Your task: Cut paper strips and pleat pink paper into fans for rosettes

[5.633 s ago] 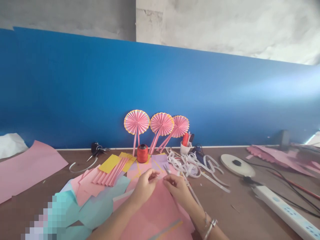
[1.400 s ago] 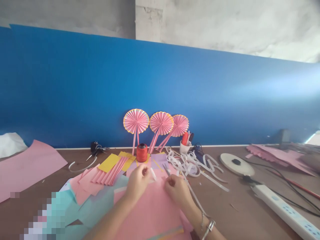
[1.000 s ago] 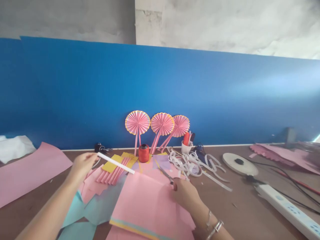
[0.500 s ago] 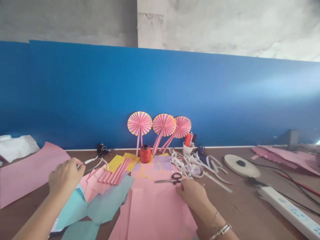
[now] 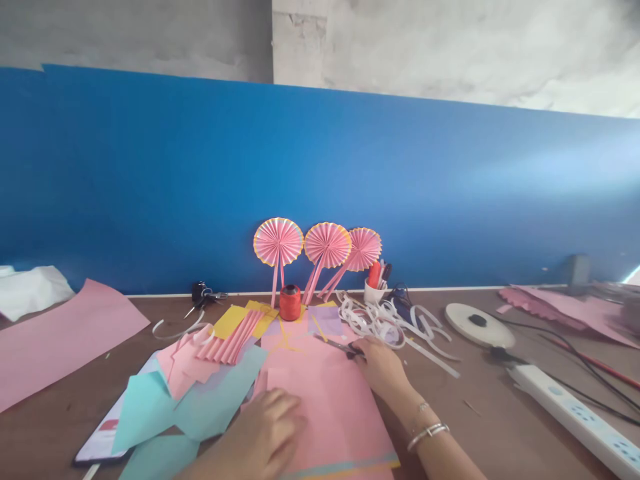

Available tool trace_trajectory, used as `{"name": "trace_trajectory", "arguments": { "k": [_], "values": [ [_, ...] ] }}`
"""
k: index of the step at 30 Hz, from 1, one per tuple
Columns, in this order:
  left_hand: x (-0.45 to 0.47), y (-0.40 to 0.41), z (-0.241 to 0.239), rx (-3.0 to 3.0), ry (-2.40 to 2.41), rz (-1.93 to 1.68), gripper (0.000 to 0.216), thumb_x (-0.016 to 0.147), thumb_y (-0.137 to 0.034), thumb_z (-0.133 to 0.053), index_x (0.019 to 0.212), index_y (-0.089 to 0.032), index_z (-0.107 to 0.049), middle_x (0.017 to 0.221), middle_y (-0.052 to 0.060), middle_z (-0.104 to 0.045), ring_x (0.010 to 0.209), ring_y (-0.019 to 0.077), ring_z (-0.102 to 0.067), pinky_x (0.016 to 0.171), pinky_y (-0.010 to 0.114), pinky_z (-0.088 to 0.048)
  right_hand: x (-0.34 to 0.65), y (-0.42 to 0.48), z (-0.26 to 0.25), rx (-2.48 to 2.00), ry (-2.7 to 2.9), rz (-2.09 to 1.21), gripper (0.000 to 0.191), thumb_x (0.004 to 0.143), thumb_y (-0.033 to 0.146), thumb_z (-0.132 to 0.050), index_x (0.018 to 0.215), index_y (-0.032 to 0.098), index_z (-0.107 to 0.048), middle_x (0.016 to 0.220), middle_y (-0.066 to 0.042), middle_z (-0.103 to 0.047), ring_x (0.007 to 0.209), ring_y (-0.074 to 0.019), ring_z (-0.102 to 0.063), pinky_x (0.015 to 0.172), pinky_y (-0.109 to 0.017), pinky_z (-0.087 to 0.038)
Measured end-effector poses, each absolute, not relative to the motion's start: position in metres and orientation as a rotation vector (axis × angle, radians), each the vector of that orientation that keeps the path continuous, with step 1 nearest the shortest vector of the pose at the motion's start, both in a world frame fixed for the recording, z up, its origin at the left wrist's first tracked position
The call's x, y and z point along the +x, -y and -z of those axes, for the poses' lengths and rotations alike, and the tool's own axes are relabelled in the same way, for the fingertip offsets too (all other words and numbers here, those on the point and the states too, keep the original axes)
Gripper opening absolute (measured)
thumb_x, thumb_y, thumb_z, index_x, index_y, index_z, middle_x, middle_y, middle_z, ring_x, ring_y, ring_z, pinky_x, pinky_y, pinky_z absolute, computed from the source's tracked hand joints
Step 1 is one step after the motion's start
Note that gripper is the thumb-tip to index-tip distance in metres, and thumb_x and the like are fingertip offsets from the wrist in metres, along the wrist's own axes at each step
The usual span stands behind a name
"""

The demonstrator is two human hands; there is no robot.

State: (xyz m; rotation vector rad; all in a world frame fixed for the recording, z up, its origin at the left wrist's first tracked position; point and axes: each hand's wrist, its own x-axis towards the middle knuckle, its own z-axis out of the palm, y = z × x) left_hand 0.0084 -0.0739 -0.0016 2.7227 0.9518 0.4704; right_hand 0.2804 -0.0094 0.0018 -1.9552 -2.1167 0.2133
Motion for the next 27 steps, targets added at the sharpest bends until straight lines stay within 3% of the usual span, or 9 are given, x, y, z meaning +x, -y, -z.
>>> {"name": "trace_trajectory", "arguments": {
  "k": [9,14,21,24,27],
  "values": [
    [-0.003,0.069,0.033,2.809,-0.826,-0.571,0.027,0.083,-0.023,-0.051,0.108,-0.028,-0.061,0.116,0.006,-0.063,0.100,0.0232,-0.056,0.087,0.036,-0.046,0.286,0.009,-0.004,-2.184,1.974,-0.161,0.026,0.081,0.010,-0.047,0.094,0.019,-0.067,0.102,-0.009,-0.066,0.095,-0.0234,-0.060,0.071,-0.028,-0.039],
    [-0.012,0.063,0.046,2.886,-0.756,-0.526,0.040,0.078,-0.036,-0.062,0.117,-0.028,-0.056,0.124,0.006,-0.059,0.115,0.0288,-0.050,0.097,0.042,-0.042,0.282,0.008,-0.009,-2.177,1.949,-0.059,0.026,0.082,0.009,-0.043,0.088,0.016,-0.068,0.101,-0.012,-0.065,0.095,-0.0232,-0.059,0.070,-0.028,-0.037],
    [-0.016,0.055,0.065,2.977,-0.708,-0.582,0.035,0.086,-0.042,-0.053,0.117,-0.025,-0.052,0.125,0.007,-0.058,0.117,0.0253,-0.049,0.102,0.039,-0.038,0.251,-0.027,-0.023,-2.076,2.103,-0.140,0.026,0.087,0.014,-0.045,0.078,0.015,-0.069,0.087,-0.011,-0.069,0.086,-0.0207,-0.062,0.068,-0.026,-0.038],
    [-0.016,0.053,0.070,3.002,-0.699,-0.555,0.036,0.085,-0.047,-0.055,0.112,-0.023,-0.054,0.125,0.006,-0.058,0.116,0.0247,-0.049,0.102,0.037,-0.038,0.247,-0.051,-0.019,-2.112,2.118,-0.248,0.022,0.088,0.016,-0.049,0.081,0.014,-0.069,0.090,-0.011,-0.069,0.088,-0.0200,-0.064,0.071,-0.027,-0.042],
    [-0.015,0.050,0.074,3.035,-0.724,-0.534,0.036,0.081,-0.047,-0.062,0.108,-0.023,-0.055,0.122,0.005,-0.059,0.114,0.0240,-0.050,0.099,0.035,-0.039,0.248,-0.069,-0.012,-2.182,2.106,-0.347,0.020,0.091,0.026,-0.054,0.103,0.014,-0.064,0.106,-0.010,-0.064,0.094,-0.0201,-0.062,0.080,-0.034,-0.049]
  ]
}}
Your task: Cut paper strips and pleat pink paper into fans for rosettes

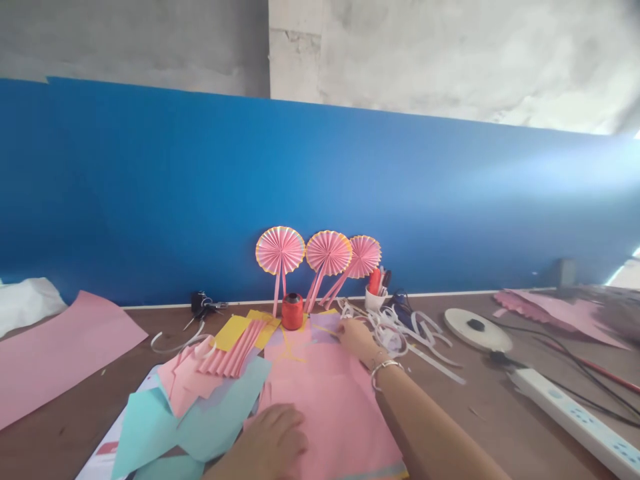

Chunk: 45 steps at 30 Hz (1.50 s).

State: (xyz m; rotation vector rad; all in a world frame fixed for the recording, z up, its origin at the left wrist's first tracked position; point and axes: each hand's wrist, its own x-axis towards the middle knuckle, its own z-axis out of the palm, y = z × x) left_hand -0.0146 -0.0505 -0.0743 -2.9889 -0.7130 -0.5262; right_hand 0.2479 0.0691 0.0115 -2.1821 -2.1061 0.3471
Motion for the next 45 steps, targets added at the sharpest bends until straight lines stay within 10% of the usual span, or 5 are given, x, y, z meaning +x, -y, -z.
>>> {"name": "trace_trajectory", "arguments": {
  "k": [12,19,26,45],
  "values": [
    [-0.005,0.059,0.070,-3.117,0.781,0.678,0.027,0.080,-0.047,-0.063,0.094,-0.025,-0.062,0.110,0.006,-0.062,0.100,0.0231,-0.054,0.093,0.038,-0.042,0.242,-0.059,-0.017,-2.020,2.068,-0.367,0.023,0.090,0.015,-0.047,0.108,0.007,-0.060,0.110,-0.016,-0.061,0.103,-0.0236,-0.058,0.088,-0.038,-0.045],
    [-0.003,0.071,0.014,-3.417,1.426,1.062,0.025,0.091,-0.031,-0.043,0.085,-0.023,-0.067,0.102,0.004,-0.063,0.095,0.0178,-0.058,0.088,0.030,-0.045,0.209,-0.010,-0.026,-1.641,2.132,-0.698,0.023,0.077,0.013,-0.048,0.086,0.018,-0.068,0.077,0.000,-0.070,0.068,-0.0128,-0.061,0.057,-0.020,-0.042],
    [-0.012,0.051,0.008,-2.392,2.361,1.812,0.022,0.082,-0.040,-0.044,0.072,-0.022,-0.050,0.067,-0.002,-0.055,0.066,0.0168,-0.056,0.059,0.026,-0.045,0.200,0.014,-0.024,-1.448,1.991,-1.027,0.023,0.071,0.009,-0.047,0.078,0.017,-0.067,0.073,0.000,-0.064,0.064,-0.0111,-0.054,0.056,-0.019,-0.038],
    [-0.014,0.034,0.020,-2.497,1.974,1.465,0.022,0.079,-0.032,-0.048,0.060,-0.021,-0.052,0.072,0.003,-0.060,0.074,0.0205,-0.059,0.072,0.034,-0.047,0.202,0.005,0.004,-1.397,1.911,-0.917,0.020,0.069,0.011,-0.047,0.082,0.017,-0.062,0.069,0.001,-0.060,0.063,-0.0123,-0.052,0.057,-0.021,-0.036]
  ]
}}
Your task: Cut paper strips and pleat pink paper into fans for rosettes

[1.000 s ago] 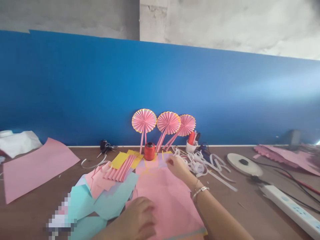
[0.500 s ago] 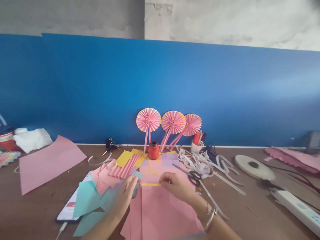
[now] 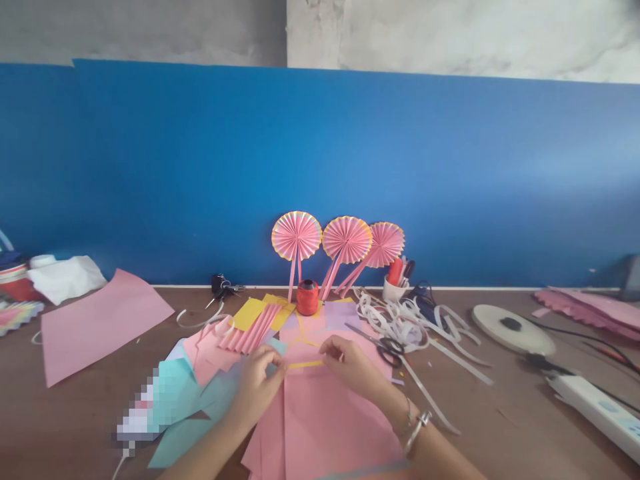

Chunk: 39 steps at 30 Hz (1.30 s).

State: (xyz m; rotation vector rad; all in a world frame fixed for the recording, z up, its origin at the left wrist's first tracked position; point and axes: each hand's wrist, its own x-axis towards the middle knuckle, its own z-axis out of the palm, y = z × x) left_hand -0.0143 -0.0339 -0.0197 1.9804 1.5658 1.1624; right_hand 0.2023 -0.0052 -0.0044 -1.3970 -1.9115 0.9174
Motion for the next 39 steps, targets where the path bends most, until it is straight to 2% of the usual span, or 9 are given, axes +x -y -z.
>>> {"name": "trace_trajectory", "arguments": {
  "k": [8,14,39],
  "values": [
    [-0.012,0.031,0.032,2.076,-1.707,-1.051,0.019,0.079,-0.026,-0.047,0.063,-0.021,-0.053,0.070,0.004,-0.059,0.075,0.0224,-0.057,0.071,0.035,-0.045,0.202,0.005,0.029,-1.386,1.927,-0.824,0.028,0.067,0.007,-0.043,0.087,0.018,-0.060,0.069,0.001,-0.058,0.062,-0.0129,-0.052,0.057,-0.021,-0.036],
    [-0.011,0.032,0.032,2.130,-1.738,-0.964,0.019,0.080,-0.023,-0.045,0.063,-0.021,-0.053,0.074,0.005,-0.060,0.078,0.0237,-0.058,0.072,0.036,-0.045,0.201,0.007,0.028,-1.414,1.931,-0.816,0.029,0.067,0.007,-0.042,0.086,0.017,-0.060,0.073,-0.001,-0.062,0.064,-0.0140,-0.055,0.059,-0.022,-0.037],
    [-0.011,0.032,0.034,2.188,-1.756,-0.911,0.017,0.080,-0.018,-0.044,0.064,-0.021,-0.052,0.074,0.004,-0.057,0.077,0.0217,-0.056,0.070,0.034,-0.045,0.201,0.008,0.027,-1.449,1.958,-0.815,0.031,0.063,0.005,-0.042,0.084,0.018,-0.060,0.069,0.001,-0.060,0.061,-0.0126,-0.053,0.056,-0.021,-0.036]
  ]
}}
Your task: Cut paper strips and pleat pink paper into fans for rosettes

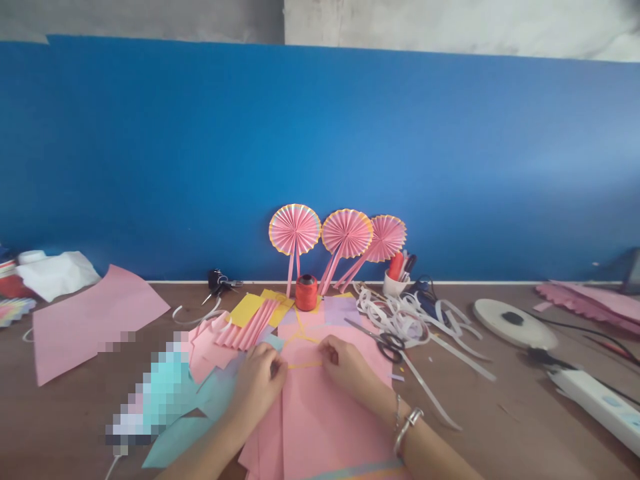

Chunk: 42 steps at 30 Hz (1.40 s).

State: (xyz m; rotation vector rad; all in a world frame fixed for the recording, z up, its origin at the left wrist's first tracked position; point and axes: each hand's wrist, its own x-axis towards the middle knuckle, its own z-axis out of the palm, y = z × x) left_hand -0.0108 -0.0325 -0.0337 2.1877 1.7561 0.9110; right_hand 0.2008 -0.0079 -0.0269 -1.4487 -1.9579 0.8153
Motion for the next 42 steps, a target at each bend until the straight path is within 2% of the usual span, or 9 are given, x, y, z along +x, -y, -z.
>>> {"name": "trace_trajectory", "arguments": {
  "k": [22,37,42],
  "values": [
    [-0.010,0.033,0.034,2.233,-1.774,-0.865,0.017,0.079,-0.014,-0.046,0.064,-0.020,-0.050,0.073,0.003,-0.056,0.078,0.0219,-0.056,0.071,0.033,-0.043,0.200,0.007,0.027,-1.475,1.970,-0.816,0.034,0.062,0.002,-0.042,0.085,0.017,-0.062,0.071,0.000,-0.063,0.063,-0.0126,-0.054,0.057,-0.021,-0.036],
    [-0.009,0.034,0.031,2.240,-1.781,-0.803,0.017,0.079,-0.013,-0.045,0.064,-0.021,-0.046,0.074,0.004,-0.054,0.078,0.0222,-0.055,0.071,0.034,-0.042,0.195,0.009,0.019,-1.536,1.997,-0.771,0.037,0.061,-0.001,-0.042,0.088,0.016,-0.061,0.067,0.000,-0.059,0.062,-0.0132,-0.052,0.058,-0.022,-0.035],
    [-0.011,0.034,0.036,2.189,-1.784,-0.896,0.011,0.077,-0.014,-0.046,0.069,-0.022,-0.044,0.074,0.004,-0.054,0.078,0.0233,-0.054,0.070,0.036,-0.043,0.195,0.010,0.017,-1.547,1.991,-0.774,0.037,0.061,-0.001,-0.041,0.089,0.016,-0.059,0.067,0.001,-0.057,0.063,-0.0133,-0.052,0.058,-0.022,-0.035]
  ]
}}
